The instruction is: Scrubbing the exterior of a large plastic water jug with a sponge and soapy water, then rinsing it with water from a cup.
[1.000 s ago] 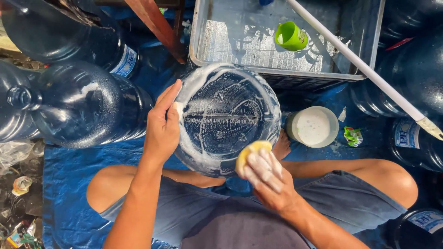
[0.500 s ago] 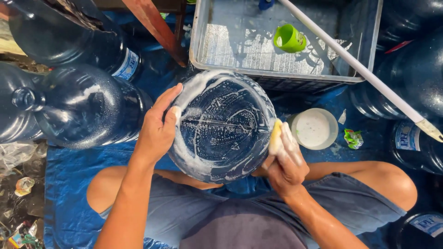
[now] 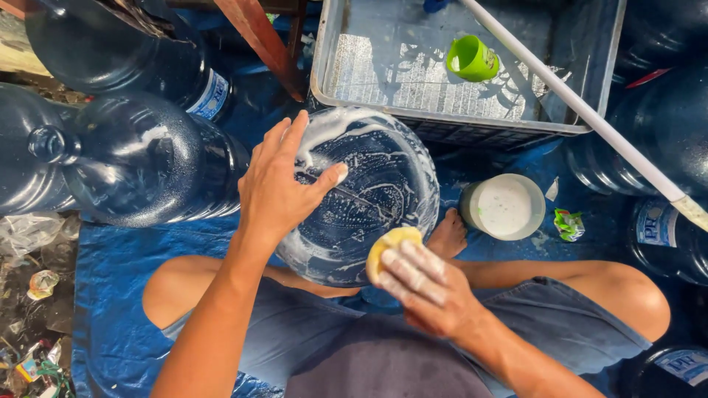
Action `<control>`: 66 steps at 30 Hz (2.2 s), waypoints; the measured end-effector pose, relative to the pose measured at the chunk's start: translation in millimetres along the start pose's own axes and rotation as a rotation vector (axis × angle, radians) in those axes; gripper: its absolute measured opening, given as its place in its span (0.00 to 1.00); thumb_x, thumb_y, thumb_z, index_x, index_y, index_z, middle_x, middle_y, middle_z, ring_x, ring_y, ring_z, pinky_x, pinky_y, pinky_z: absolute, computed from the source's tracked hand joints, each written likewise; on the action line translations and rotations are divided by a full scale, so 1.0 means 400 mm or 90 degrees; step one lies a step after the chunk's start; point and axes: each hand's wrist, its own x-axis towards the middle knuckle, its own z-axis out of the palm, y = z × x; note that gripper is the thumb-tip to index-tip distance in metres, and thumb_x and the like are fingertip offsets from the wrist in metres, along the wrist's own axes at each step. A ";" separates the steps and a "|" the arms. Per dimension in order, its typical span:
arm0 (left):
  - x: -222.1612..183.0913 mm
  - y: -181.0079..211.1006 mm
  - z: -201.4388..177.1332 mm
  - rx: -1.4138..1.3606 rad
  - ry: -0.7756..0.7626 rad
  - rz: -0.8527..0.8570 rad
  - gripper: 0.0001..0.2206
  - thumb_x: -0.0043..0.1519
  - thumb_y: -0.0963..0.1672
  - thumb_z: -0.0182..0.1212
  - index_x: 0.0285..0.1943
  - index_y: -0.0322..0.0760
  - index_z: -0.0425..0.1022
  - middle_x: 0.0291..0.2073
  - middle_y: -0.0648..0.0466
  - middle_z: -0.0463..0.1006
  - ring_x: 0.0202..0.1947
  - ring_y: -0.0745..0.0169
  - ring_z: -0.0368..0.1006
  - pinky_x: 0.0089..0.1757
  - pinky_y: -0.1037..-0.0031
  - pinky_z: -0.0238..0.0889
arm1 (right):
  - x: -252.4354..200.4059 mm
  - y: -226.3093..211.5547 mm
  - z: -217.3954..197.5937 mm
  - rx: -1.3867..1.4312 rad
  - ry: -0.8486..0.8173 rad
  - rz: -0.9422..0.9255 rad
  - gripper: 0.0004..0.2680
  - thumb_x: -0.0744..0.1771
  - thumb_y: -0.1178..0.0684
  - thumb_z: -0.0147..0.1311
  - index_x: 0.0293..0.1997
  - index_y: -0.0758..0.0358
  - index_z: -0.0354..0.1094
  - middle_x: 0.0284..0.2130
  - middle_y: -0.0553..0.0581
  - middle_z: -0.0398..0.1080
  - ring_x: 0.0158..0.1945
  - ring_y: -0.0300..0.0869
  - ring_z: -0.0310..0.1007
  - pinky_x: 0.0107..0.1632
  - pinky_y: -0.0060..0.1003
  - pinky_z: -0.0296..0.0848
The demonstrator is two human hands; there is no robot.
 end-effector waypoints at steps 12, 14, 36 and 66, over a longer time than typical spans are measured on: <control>0.013 0.026 0.038 0.059 -0.017 0.060 0.41 0.56 0.63 0.62 0.75 0.42 0.63 0.67 0.41 0.66 0.60 0.40 0.67 0.51 0.56 0.64 | 0.093 -0.020 -0.052 -0.030 -0.029 -0.005 0.12 0.64 0.60 0.59 0.51 0.62 0.75 0.56 0.62 0.72 0.59 0.53 0.75 0.62 0.50 0.74; 0.011 0.034 0.040 0.063 -0.019 0.044 0.41 0.57 0.62 0.62 0.75 0.41 0.62 0.66 0.39 0.66 0.59 0.39 0.67 0.49 0.55 0.65 | 0.102 0.021 -0.065 -0.048 0.021 0.077 0.13 0.62 0.55 0.63 0.51 0.65 0.75 0.56 0.62 0.72 0.61 0.54 0.72 0.66 0.51 0.70; 0.026 -0.010 -0.007 -0.004 -0.087 0.151 0.40 0.52 0.59 0.69 0.73 0.45 0.66 0.68 0.42 0.67 0.61 0.40 0.67 0.54 0.57 0.62 | -0.028 0.039 -0.027 -0.060 0.120 0.051 0.16 0.69 0.42 0.49 0.50 0.64 0.73 0.53 0.63 0.71 0.57 0.56 0.71 0.64 0.57 0.71; -0.013 0.093 0.091 0.089 -0.009 0.284 0.24 0.69 0.51 0.48 0.73 0.45 0.66 0.75 0.49 0.59 0.75 0.42 0.51 0.68 0.47 0.41 | 0.168 0.035 -0.080 -0.006 -0.007 0.093 0.15 0.58 0.62 0.54 0.49 0.65 0.72 0.51 0.60 0.68 0.49 0.54 0.66 0.56 0.51 0.62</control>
